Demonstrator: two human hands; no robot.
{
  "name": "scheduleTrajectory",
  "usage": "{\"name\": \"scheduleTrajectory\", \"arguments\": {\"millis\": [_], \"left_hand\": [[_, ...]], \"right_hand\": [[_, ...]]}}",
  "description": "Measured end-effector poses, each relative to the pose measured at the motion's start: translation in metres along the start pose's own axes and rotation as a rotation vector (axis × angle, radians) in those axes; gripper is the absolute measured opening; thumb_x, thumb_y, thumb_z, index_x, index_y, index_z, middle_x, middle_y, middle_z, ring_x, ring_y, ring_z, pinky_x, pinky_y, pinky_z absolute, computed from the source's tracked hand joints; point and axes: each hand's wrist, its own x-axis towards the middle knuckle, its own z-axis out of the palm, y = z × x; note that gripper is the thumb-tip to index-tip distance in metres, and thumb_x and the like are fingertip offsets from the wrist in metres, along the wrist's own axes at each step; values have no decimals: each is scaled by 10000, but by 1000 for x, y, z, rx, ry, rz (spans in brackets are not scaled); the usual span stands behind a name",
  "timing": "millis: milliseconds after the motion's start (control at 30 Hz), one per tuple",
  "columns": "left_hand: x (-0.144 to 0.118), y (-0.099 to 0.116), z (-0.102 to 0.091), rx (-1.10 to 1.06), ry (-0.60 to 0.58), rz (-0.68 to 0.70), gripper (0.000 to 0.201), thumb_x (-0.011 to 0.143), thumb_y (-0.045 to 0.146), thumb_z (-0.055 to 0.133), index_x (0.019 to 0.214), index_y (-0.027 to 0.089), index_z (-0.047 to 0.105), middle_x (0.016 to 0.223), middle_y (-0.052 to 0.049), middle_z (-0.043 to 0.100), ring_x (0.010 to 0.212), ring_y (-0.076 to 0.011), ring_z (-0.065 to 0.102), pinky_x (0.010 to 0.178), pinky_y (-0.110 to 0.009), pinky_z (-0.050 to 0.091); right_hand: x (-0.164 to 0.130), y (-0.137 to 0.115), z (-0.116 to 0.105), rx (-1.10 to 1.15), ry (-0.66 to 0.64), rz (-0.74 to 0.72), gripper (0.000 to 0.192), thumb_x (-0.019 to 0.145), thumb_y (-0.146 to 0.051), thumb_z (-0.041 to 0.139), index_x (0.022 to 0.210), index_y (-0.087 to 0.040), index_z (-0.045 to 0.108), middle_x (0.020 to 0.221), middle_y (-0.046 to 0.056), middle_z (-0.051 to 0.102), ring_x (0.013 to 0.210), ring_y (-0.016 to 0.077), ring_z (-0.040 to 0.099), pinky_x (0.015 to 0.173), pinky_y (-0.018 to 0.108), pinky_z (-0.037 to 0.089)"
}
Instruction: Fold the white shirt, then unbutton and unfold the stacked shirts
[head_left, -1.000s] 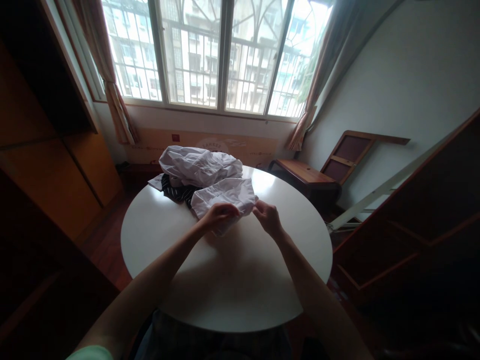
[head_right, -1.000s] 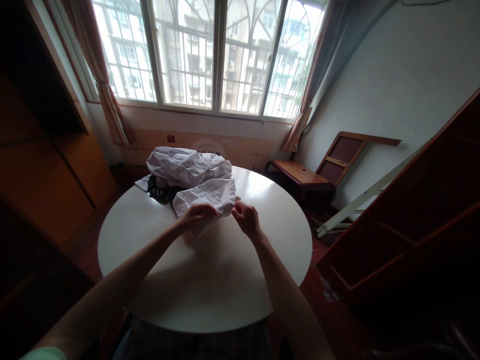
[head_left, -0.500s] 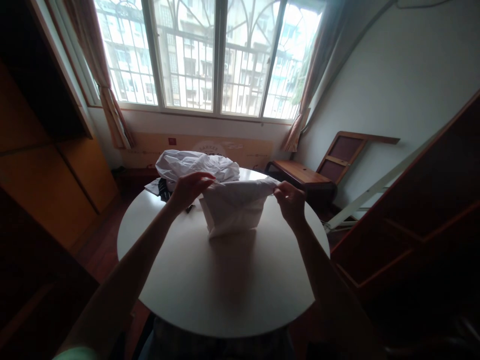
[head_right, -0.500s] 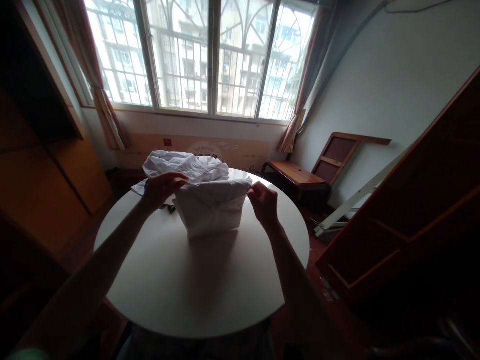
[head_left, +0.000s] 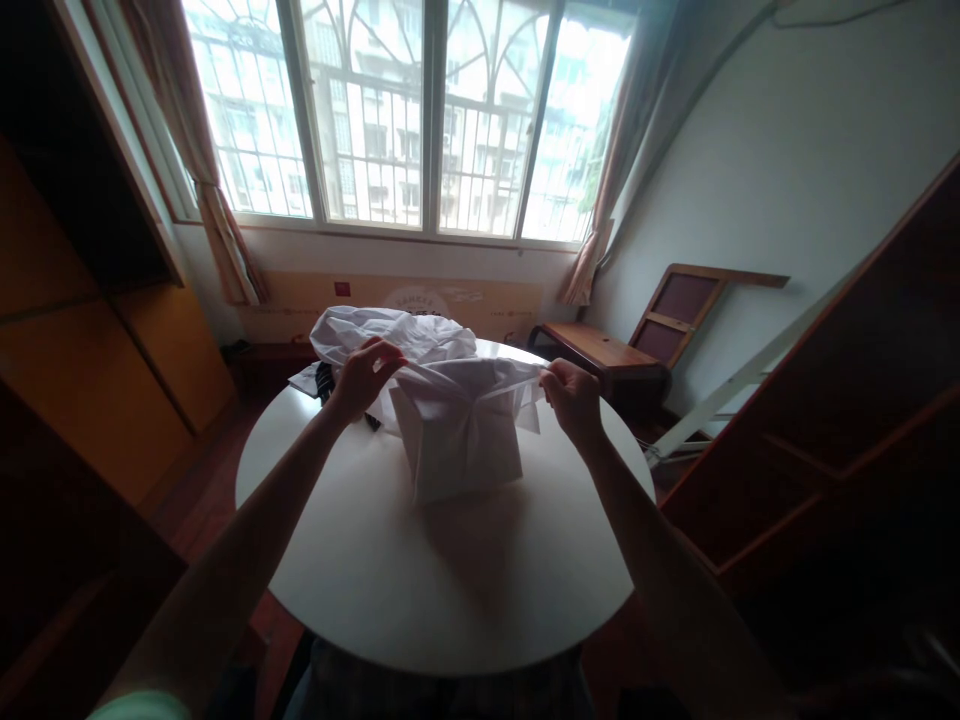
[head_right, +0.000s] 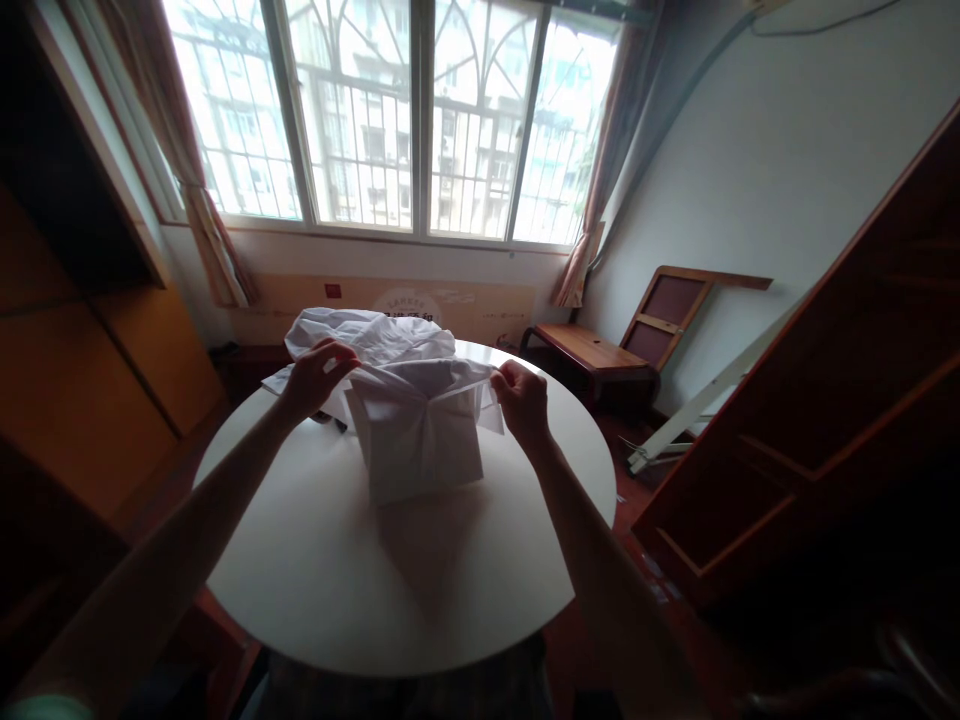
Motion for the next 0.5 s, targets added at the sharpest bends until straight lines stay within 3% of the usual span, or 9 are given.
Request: {"name": "scheduleTrajectory", "arguments": {"millis": [67, 167, 333, 433, 500], "left_hand": [[-1, 5, -1, 54, 70, 36, 209, 737, 377, 594, 689, 175, 620, 771, -9, 543, 783, -154, 515, 741, -271, 408], [-6, 15, 0, 97, 109, -34, 199, 731, 376, 607, 700, 181, 639, 713, 3, 536, 675, -133, 517, 674, -251, 419], [-18, 34, 11, -24, 39, -250, 196, 798, 328, 514, 869, 170, 605, 559, 31, 555, 514, -110, 533, 571, -222, 426], [-25, 48, 18, -167, -39, -276, 299, 803, 323, 491, 1063, 178, 501, 690, 8, 614, 576, -121, 575, 577, -229, 450], [-32, 56, 23, -239, -64, -274, 372, 757, 348, 547, 1082, 187, 462, 828, -20, 616, 671, -134, 589, 591, -235, 465]], "right_hand": [[-1, -5, 0, 114, -20, 22, 263, 738, -257, 484, 487, -186, 457, 369, -69, 429, 371, 75, 391, 440, 204, 324], [-2, -15, 3, 361, -50, 63, 237, 756, -257, 472, 530, -187, 469, 400, -60, 497, 360, 78, 451, 411, 195, 346], [-4, -29, 15, 670, -103, 139, 177, 735, -313, 531, 612, -198, 476, 482, -43, 590, 453, 124, 586, 472, 232, 472], [-5, -33, 20, 753, -101, 147, 194, 730, -323, 557, 610, -202, 464, 526, -38, 597, 554, 152, 633, 590, 286, 524], [-6, -33, 22, 809, -64, 147, 194, 730, -303, 562, 602, -202, 456, 540, -48, 569, 593, 154, 637, 644, 302, 532]]}}
